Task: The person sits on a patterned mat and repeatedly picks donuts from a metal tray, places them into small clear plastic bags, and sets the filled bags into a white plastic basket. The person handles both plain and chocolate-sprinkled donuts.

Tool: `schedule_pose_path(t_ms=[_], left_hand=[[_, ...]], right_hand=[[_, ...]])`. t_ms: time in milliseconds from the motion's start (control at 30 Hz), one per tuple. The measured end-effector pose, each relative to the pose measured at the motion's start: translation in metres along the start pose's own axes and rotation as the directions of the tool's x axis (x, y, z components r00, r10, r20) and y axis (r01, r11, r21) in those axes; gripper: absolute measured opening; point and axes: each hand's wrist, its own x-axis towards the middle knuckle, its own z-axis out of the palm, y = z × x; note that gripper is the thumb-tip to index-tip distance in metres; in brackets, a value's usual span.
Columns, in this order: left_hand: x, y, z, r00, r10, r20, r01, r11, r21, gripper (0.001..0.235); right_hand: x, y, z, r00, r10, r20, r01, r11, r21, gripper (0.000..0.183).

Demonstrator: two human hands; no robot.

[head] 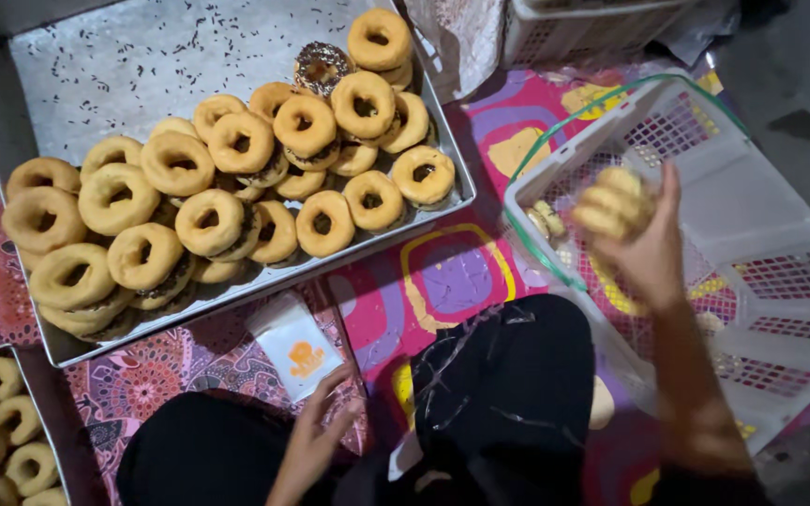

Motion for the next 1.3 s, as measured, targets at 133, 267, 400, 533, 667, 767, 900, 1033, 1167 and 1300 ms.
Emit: schedule_pose_path(t_ms=[133,267,400,533,667,767,900,1033,1167,1300], left_hand=[[-0.009,-0.053,-0.023,0.996,-0.043,-0.083,0.028,0.983,-0.18,0.048],[-0.018,-0.089,-0.037,0.993,-0.035,-0.115,0.008,0.973,-0.23,0.044],[-0.031,-0.084,-0.057,0.975,-0.066,-0.214,0.03,0.985,-0.169,0.041],[-0.016,-0.058,-0.092,0.955,-0.052,-0.291,0.085,0.991,0.1,0.039],[0.026,-0.06,-0.124,0.938,0.122,-0.326,0.146,0.711,0.687,0.051],[0.069,-0.076,-0.125,0.924,-0.007,-0.382,0.369,0.278,0.887,0.115],[0.093,-0.089,-0.122,0.93,-0.132,-0.342,0.364,0.236,0.901,0.129],[0.088,-0.099,-0.118,0.938,-0.119,-0.324,0.344,0.23,0.91,0.131],[0.097,-0.106,-0.118,0.951,-0.124,-0.284,0.306,0.216,0.927,0.128],[0.085,-0.105,-0.117,0.837,0.353,-0.419,0.208,0.504,0.838,0.112]], right_hand=[[0.073,0.073,0.023,0.995,0.09,-0.042,-0.097,0.802,-0.589,0.12],[0.107,0.134,0.071,0.995,0.03,0.094,-0.019,0.992,-0.121,0.126],[0.108,0.137,0.066,0.902,0.323,0.286,-0.406,0.861,0.308,0.094],[0.064,0.077,0.063,0.962,0.189,-0.199,-0.116,0.938,0.328,0.048],[-0.051,-0.011,0.162,0.992,-0.1,-0.078,0.124,0.9,0.417,0.024],[-0.116,-0.066,0.289,0.853,-0.378,0.36,0.288,0.916,0.279,0.025],[-0.151,-0.083,0.443,0.655,-0.475,0.587,0.522,0.847,0.103,0.034],[-0.15,-0.064,0.515,0.423,-0.278,0.862,0.669,0.738,-0.09,0.029],[-0.131,-0.069,0.519,0.269,-0.031,0.963,0.643,0.75,-0.156,0.031],[-0.141,-0.105,0.458,0.337,-0.263,0.904,0.61,0.793,0.003,0.026]])
